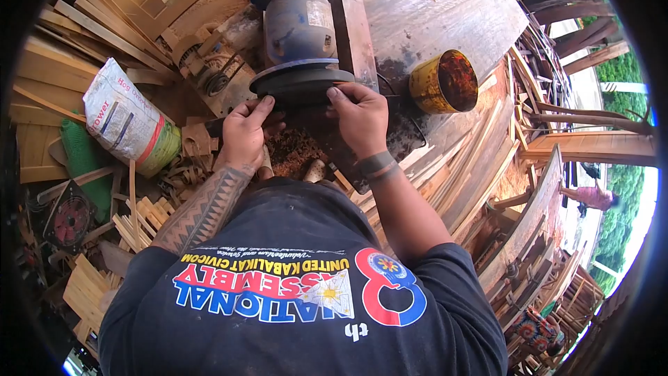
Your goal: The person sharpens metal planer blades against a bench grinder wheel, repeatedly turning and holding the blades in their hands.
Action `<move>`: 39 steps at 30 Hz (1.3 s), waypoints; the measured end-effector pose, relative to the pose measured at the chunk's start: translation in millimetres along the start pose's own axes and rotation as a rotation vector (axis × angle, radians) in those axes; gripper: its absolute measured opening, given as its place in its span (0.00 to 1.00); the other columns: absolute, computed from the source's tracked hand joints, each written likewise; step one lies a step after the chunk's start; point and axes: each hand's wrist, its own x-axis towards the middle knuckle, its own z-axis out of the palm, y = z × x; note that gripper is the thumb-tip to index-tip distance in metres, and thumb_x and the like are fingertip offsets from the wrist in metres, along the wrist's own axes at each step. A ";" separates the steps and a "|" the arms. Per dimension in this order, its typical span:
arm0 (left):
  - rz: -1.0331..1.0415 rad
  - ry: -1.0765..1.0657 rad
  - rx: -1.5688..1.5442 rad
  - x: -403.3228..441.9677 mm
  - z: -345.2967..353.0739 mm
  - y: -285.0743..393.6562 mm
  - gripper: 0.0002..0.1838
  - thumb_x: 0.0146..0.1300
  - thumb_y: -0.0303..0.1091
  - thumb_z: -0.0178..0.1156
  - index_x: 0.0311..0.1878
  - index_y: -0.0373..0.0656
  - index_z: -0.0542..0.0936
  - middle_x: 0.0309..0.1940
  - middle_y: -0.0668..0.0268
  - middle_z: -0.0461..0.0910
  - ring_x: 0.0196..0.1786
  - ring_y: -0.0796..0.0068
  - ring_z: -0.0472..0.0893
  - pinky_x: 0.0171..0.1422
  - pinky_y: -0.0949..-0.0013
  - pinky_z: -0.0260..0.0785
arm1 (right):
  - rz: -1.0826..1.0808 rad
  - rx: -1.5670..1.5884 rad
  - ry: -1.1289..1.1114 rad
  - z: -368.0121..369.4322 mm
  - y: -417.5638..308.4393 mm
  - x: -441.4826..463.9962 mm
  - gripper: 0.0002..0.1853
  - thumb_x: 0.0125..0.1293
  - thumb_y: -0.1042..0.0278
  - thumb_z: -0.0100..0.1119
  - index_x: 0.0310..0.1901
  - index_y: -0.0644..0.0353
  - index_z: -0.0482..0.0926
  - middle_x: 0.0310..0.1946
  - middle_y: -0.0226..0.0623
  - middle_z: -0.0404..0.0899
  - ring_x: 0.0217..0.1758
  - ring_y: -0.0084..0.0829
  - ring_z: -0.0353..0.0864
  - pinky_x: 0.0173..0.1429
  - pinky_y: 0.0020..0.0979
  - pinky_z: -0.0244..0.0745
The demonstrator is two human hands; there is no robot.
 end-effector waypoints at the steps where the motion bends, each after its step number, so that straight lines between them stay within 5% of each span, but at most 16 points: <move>1: 0.004 -0.001 -0.004 0.2 2.1 -1.1 0.11 0.77 0.34 0.73 0.49 0.34 0.87 0.42 0.64 0.89 0.41 0.72 0.90 0.43 0.65 0.89 | -0.008 0.002 0.002 -2.3 0.1 0.9 0.10 0.75 0.71 0.74 0.49 0.71 0.90 0.37 0.34 0.90 0.34 0.23 0.90 0.39 0.27 0.90; 24: -0.047 -0.006 -0.075 -2.6 52.0 -23.1 0.09 0.77 0.32 0.73 0.52 0.38 0.85 0.46 0.66 0.87 0.43 0.69 0.88 0.47 0.64 0.89 | -0.017 -0.027 0.002 -54.4 -2.5 14.9 0.09 0.77 0.72 0.72 0.50 0.71 0.90 0.39 0.35 0.90 0.36 0.23 0.89 0.41 0.28 0.92; 39: -0.017 0.042 -0.059 -3.6 21.2 -8.7 0.11 0.77 0.34 0.73 0.50 0.36 0.85 0.46 0.63 0.88 0.43 0.68 0.89 0.49 0.64 0.88 | -0.015 -0.046 -0.001 -18.4 3.6 7.1 0.10 0.75 0.70 0.75 0.46 0.70 0.91 0.35 0.33 0.90 0.33 0.21 0.88 0.38 0.27 0.88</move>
